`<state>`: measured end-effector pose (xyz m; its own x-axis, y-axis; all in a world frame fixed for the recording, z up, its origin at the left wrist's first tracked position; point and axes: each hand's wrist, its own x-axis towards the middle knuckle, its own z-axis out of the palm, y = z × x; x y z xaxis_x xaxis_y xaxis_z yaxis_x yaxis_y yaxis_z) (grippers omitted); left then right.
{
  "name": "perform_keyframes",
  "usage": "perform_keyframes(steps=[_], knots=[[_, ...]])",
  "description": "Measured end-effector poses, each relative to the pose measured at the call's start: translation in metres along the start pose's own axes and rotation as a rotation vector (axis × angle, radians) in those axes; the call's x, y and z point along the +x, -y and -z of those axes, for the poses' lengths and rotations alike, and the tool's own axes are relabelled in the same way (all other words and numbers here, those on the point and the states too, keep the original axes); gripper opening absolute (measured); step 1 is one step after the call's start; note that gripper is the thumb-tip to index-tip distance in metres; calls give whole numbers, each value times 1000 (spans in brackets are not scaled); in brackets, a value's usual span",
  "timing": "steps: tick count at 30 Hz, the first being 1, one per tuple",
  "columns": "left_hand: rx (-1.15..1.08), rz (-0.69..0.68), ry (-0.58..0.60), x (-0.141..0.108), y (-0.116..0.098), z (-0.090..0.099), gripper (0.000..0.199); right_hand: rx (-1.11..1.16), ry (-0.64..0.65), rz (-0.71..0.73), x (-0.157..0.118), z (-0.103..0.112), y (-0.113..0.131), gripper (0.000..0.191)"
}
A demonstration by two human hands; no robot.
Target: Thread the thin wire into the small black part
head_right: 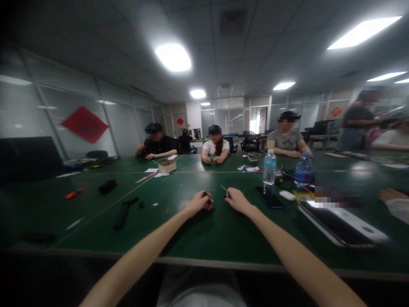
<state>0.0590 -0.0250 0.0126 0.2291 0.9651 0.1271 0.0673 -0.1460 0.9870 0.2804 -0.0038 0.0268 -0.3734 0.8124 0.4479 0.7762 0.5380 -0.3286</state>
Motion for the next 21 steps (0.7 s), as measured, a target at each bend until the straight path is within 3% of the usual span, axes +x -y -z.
perform_keyframes(steps=[7,11,21], knots=[[7,-55,-17,2,5,-1,24,88,37,127,-10,-10,27,9],[35,-61,-5,0,2,-2,22,87,80,126,-12,-10,32,10],[113,-80,25,2,5,-3,29,68,-37,123,-14,-4,30,13]])
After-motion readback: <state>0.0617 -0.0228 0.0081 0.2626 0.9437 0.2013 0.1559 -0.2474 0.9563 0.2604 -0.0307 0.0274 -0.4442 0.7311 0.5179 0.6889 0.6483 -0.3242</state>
